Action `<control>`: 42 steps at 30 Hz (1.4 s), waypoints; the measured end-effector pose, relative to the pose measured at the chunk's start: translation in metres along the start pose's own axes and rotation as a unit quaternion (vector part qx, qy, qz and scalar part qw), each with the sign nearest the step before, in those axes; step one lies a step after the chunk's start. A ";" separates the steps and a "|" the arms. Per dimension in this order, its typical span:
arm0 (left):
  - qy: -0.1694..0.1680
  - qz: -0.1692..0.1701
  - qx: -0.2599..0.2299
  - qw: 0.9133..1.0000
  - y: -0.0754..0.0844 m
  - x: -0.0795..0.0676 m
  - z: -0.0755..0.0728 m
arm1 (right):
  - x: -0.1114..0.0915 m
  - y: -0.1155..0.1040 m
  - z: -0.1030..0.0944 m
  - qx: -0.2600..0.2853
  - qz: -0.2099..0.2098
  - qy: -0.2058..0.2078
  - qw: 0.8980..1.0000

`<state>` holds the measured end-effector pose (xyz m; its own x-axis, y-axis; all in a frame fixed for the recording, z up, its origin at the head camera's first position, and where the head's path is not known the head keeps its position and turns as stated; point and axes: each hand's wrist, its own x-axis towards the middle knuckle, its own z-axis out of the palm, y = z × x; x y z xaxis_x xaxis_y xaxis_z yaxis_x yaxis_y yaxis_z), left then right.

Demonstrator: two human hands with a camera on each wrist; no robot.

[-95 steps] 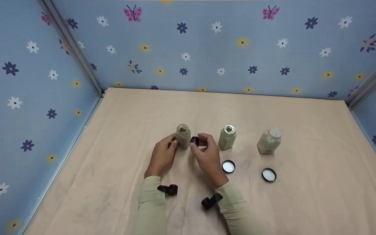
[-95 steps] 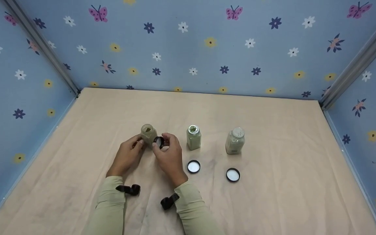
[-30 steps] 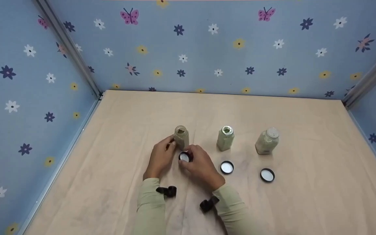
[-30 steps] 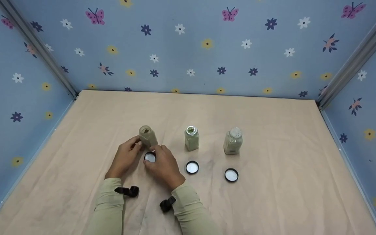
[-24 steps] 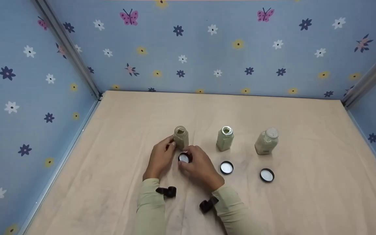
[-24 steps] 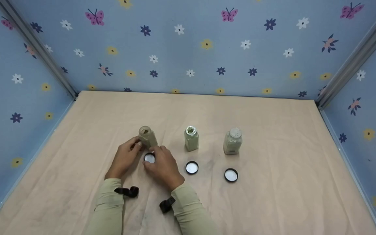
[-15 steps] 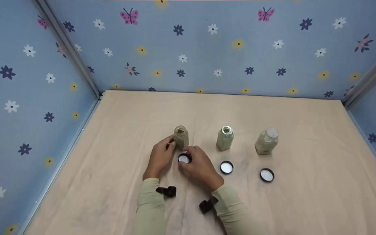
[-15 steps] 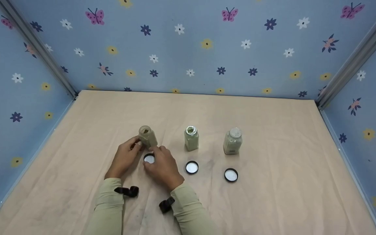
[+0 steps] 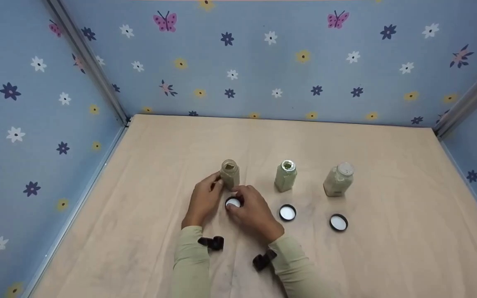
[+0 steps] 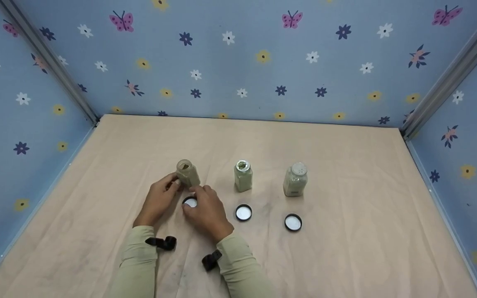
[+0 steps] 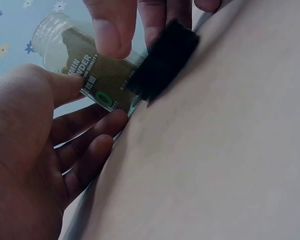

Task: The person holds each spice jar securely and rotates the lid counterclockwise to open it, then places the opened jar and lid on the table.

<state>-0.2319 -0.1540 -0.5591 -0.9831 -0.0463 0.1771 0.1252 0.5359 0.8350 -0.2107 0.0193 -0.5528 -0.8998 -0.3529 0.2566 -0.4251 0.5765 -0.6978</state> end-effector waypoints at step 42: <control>0.024 0.004 -0.009 1.000 -0.004 0.002 -0.006 | -0.028 -0.008 -0.079 0.077 0.040 0.007 0.996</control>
<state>-0.2341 -0.1611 -0.5594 -0.9746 -0.0826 0.2082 0.1359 0.5210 0.8427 -0.1897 0.0830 -0.5012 -0.9317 -0.2991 0.2059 -0.3338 0.4822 -0.8099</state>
